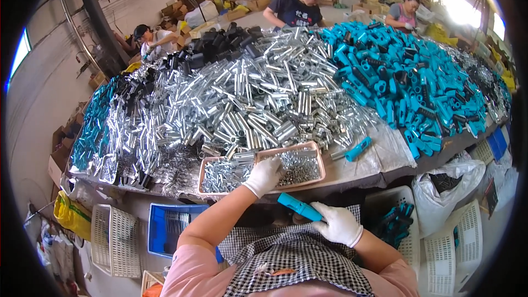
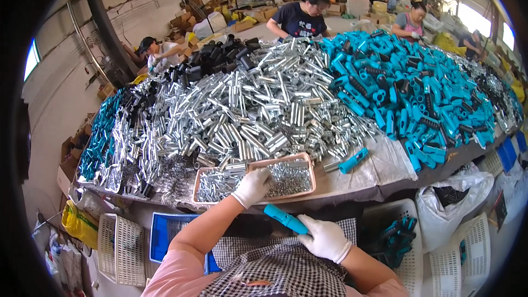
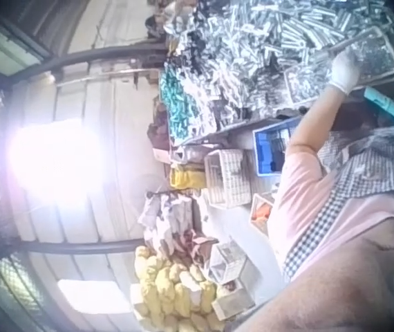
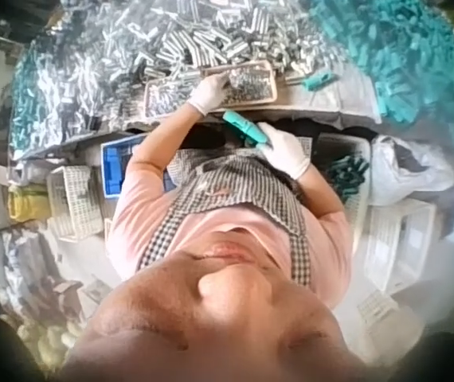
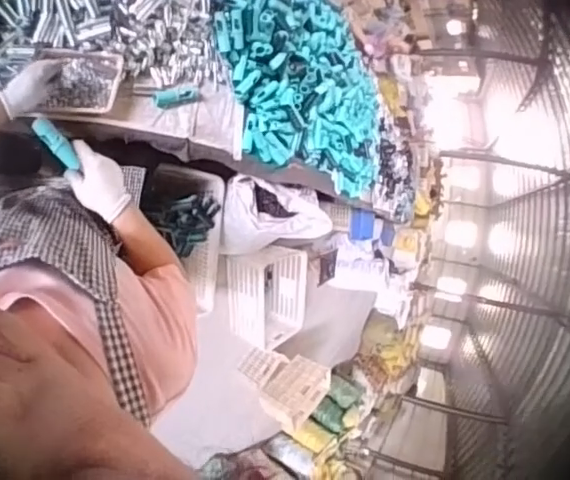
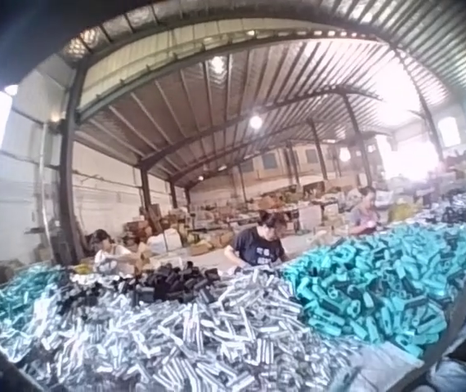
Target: Assembling metal tube components into plastic handles and securing them with screws using a power screwdriver.
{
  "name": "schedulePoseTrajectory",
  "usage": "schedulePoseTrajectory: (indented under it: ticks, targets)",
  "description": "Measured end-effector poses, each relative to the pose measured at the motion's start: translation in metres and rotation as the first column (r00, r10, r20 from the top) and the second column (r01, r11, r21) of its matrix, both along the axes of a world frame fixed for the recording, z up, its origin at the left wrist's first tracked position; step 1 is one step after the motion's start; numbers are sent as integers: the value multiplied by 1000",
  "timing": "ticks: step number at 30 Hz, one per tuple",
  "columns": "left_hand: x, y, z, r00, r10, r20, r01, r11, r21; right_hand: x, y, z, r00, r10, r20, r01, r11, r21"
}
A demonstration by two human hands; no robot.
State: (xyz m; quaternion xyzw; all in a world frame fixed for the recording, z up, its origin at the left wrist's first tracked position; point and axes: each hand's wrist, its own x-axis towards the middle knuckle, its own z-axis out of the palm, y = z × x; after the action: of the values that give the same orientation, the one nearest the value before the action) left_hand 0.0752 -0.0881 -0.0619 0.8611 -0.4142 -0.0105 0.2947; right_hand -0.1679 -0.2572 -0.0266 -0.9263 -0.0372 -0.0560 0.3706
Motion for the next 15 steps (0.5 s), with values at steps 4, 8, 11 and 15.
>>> schedulePoseTrajectory:
  ticks: [4, 8, 11, 15]
  targets:
    - [-3, 20, 6, 1000, 3, -9, -4, 998, -67, 12, 9, 13, 1000, 16, 16, -16, 999, -27]
    - [-9, 20, 27, 1000, -25, 6, 26, 969, -244, 14, 12, 14, 997, -80, 6, 80, 995, -57]
    - [-20, 47, 25, 1000, -22, 20, 27, 963, -269, 25, 16, 6, 997, -34, 63, 38, 998, -59]
    - [-55, 58, 55, 995, -92, -39, 78, 961, -264, 35, 17, 3, 997, 15, 75, -11, 999, -53]
